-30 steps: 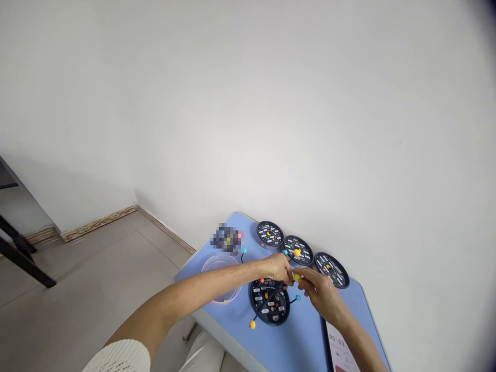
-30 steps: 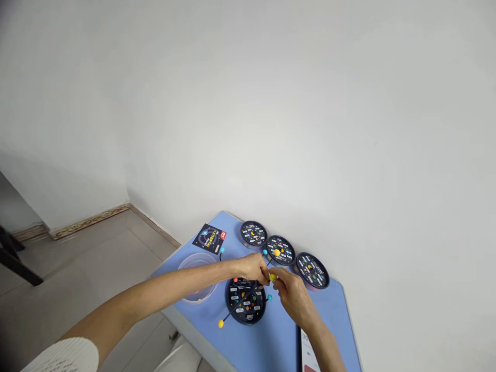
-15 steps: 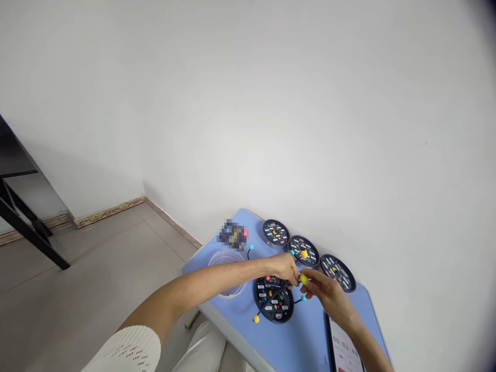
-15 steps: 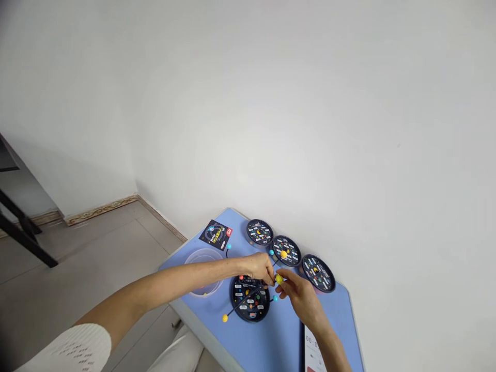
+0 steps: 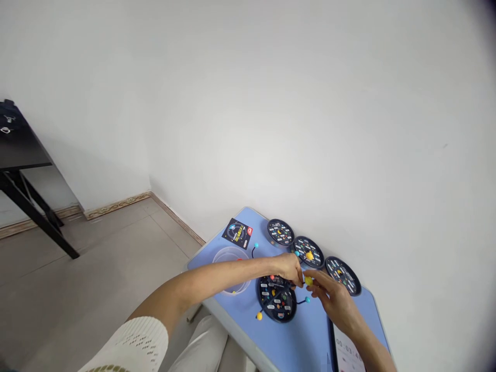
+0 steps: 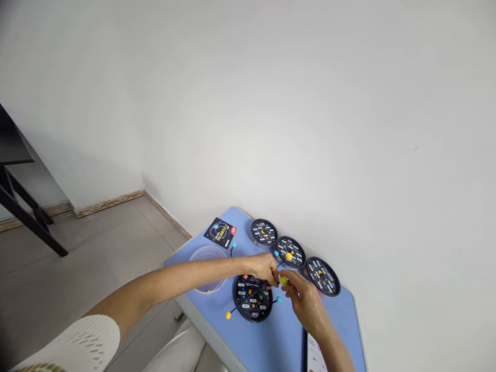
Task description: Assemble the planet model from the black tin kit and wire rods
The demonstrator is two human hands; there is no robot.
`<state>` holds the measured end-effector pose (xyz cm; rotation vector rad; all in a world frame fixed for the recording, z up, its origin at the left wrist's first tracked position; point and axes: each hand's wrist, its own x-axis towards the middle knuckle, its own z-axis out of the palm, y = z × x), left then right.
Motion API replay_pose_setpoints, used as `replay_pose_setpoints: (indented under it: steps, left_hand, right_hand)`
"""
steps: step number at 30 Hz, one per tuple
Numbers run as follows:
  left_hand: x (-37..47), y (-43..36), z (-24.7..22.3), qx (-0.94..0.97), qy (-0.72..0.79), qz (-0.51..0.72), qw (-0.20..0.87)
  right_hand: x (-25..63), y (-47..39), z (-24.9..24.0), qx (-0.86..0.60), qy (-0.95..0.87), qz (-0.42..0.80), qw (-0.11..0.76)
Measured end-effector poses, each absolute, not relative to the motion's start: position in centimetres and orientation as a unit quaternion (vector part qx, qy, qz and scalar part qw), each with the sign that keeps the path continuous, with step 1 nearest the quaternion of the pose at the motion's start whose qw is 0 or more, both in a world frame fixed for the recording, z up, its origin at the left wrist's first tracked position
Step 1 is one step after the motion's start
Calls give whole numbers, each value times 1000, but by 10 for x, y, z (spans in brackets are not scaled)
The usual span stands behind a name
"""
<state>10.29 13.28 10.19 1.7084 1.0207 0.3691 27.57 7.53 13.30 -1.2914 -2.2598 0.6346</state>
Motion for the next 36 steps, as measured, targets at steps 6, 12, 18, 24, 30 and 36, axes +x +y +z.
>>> replay_pose_setpoints:
  steps: [6, 12, 18, 24, 30, 36]
  left_hand:
    - [103, 132, 105, 724, 438, 149, 511]
    - [100, 128, 106, 724, 434, 156, 512]
    - [101, 129, 107, 725, 435, 152, 512]
    - [102, 129, 109, 722, 438, 146, 515]
    - [101, 129, 107, 724, 434, 151, 514]
    - [101, 131, 103, 731, 419, 147, 518]
  right_hand:
    - [276, 75, 133, -415, -871, 172, 199]
    - [272, 76, 134, -445, -868, 147, 166]
    - [262, 74, 141, -496, -846, 142, 137]
    - [259, 74, 139, -502, -842, 144, 136]
    - [261, 75, 133, -526, -828, 143, 131]
    - [260, 71, 136, -519, -833, 142, 124]
